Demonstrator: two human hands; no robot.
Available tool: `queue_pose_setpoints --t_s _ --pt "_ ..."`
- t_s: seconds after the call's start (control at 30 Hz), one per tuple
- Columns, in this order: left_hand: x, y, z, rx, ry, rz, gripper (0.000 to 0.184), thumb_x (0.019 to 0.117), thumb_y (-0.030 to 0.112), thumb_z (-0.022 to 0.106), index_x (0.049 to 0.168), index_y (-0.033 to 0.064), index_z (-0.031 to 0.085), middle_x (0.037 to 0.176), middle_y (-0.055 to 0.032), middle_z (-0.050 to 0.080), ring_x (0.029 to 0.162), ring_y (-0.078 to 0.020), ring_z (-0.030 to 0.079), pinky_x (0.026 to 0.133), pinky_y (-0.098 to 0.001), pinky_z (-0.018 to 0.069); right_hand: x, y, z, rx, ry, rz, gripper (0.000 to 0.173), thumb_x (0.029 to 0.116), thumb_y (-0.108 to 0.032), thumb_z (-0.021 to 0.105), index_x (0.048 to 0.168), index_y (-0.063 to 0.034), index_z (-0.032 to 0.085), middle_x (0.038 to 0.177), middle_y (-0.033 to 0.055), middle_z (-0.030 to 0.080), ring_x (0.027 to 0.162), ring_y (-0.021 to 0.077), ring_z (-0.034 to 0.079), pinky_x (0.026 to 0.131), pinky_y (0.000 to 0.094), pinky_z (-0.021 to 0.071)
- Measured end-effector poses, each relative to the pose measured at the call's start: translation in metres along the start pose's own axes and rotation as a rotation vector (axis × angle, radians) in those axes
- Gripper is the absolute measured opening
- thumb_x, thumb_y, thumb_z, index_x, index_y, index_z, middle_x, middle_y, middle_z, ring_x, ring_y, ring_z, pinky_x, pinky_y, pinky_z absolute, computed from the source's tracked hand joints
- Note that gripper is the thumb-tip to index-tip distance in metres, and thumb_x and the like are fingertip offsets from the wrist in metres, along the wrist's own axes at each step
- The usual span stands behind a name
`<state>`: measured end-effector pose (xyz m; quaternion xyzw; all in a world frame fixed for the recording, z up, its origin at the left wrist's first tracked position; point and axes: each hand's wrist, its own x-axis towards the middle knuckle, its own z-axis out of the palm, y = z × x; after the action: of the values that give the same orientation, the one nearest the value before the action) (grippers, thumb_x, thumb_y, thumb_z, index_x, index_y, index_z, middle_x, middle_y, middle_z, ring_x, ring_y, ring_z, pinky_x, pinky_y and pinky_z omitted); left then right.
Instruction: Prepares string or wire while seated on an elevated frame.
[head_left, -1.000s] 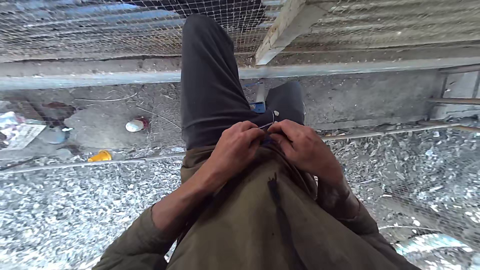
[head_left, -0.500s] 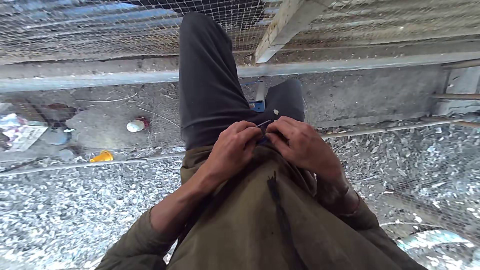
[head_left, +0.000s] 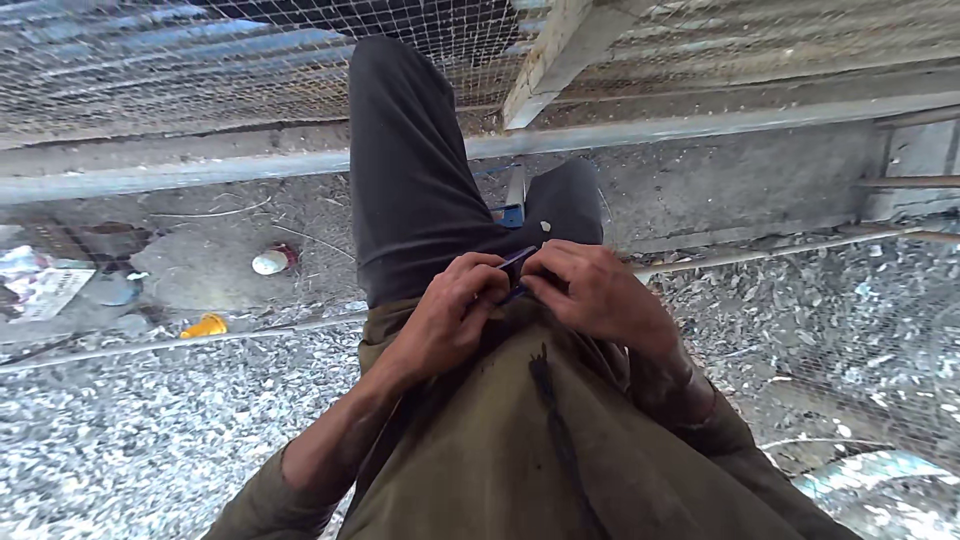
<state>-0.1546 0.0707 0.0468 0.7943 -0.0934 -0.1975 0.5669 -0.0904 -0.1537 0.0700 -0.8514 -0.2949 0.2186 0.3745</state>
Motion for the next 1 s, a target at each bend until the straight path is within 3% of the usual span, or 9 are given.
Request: queue_pose_setpoints --t_s 0.13,0.27,0.47,0.53,0.6,0.7,0.83,0.93,1.0 --pt "-0.005 -0.004 -0.006 -0.212 -0.010 -0.008 0.015 0.1032 0.013 0.051 0.101 0.0092 0.065 0.136 -0.0036 0.059 0.123 -0.0131 0.059 0.098 -0.0325 0.0554 -0.001 0.001 0.000 0.016 0.001 0.012 0.014 0.0947 -0.014 0.064 0.094 -0.0051 0.074 0.084 0.0055 0.067 0.074 0.0123 0.065 0.066 0.0256 0.0555" --pt "-0.010 -0.015 -0.007 -0.425 -0.005 0.028 0.018 0.1073 0.018 0.043 0.101 0.0109 0.057 0.138 -0.0048 0.056 0.120 -0.0151 0.059 0.094 -0.0343 0.0559 -0.004 0.006 0.000 0.042 0.010 0.020 0.014 0.0957 -0.014 0.063 0.095 -0.0050 0.074 0.086 0.0050 0.067 0.076 0.0106 0.064 0.068 0.0237 0.0550" --pt "-0.013 -0.032 -0.009 -0.863 0.014 0.041 0.024 0.1050 0.032 0.045 0.103 0.0178 0.064 0.134 -0.0017 0.059 0.121 -0.0171 0.058 0.097 -0.0382 0.0524 -0.006 0.012 0.002 0.076 0.029 0.059 0.016 0.0983 -0.016 0.061 0.099 -0.0059 0.073 0.094 0.0051 0.070 0.081 0.0100 0.066 0.074 0.0251 0.0566" --pt "-0.015 -0.036 -0.012 -0.698 0.048 0.027 0.025 0.1026 0.037 0.046 0.092 0.0206 0.062 0.123 0.0025 0.061 0.116 -0.0122 0.058 0.094 -0.0326 0.0503 -0.005 0.013 0.002 0.100 0.017 0.074 0.016 0.0988 -0.017 0.061 0.098 -0.0060 0.073 0.094 0.0051 0.071 0.081 0.0103 0.066 0.073 0.0269 0.0568" --pt "-0.016 -0.034 -0.017 -0.287 0.089 0.083 0.030 0.1013 0.040 0.051 0.082 0.0171 0.055 0.110 0.0009 0.058 0.108 -0.0097 0.056 0.089 -0.0280 0.0497 -0.004 0.014 0.002 0.116 0.001 0.083 0.016 0.0991 -0.018 0.061 0.098 -0.0063 0.072 0.093 0.0049 0.070 0.080 0.0108 0.066 0.073 0.0280 0.0568" --pt "-0.014 -0.020 -0.018 0.197 0.124 0.199 0.039 0.0973 0.032 0.065 0.068 0.0106 0.049 0.095 -0.0087 0.058 0.099 -0.0194 0.056 0.083 -0.0350 0.0463 -0.003 0.012 0.004 0.113 -0.022 0.104 0.016 0.0986 -0.018 0.061 0.097 -0.0062 0.072 0.091 0.0054 0.070 0.080 0.0130 0.066 0.073 0.0313 0.0567" --pt "-0.014 -0.020 -0.018 0.330 0.167 0.215 0.044 0.1028 0.027 0.061 0.064 0.0090 0.050 0.080 -0.0077 0.059 0.083 -0.0202 0.058 0.076 -0.0366 0.0460 -0.002 0.011 0.008 0.110 -0.016 0.139 0.018 0.1000 -0.020 0.059 0.098 -0.0066 0.071 0.090 0.0058 0.070 0.081 0.0151 0.067 0.074 0.0344 0.0566" --pt "-0.016 -0.024 -0.017 0.367 0.257 0.203 0.045 0.1049 0.025 0.058 0.064 0.0058 0.053 0.074 -0.0076 0.056 0.069 -0.0144 0.056 0.062 -0.0261 0.0479 -0.003 0.010 0.010 0.135 -0.005 0.168 0.019 0.1010 -0.020 0.057 0.099 -0.0058 0.070 0.090 0.0065 0.069 0.081 0.0155 0.066 0.074 0.0345 0.0554" --pt "-0.017 -0.029 -0.016 0.230 0.303 0.242 0.044 0.1064 0.021 0.055 0.067 0.0031 0.054 0.076 -0.0085 0.059 0.070 -0.0113 0.058 0.063 -0.0230 0.0482 -0.004 0.010 0.010 0.142 -0.009 0.187 0.019 0.1015 -0.019 0.056 0.101 -0.0051 0.070 0.091 0.0073 0.069 0.083 0.0160 0.067 0.075 0.0349 0.0556"
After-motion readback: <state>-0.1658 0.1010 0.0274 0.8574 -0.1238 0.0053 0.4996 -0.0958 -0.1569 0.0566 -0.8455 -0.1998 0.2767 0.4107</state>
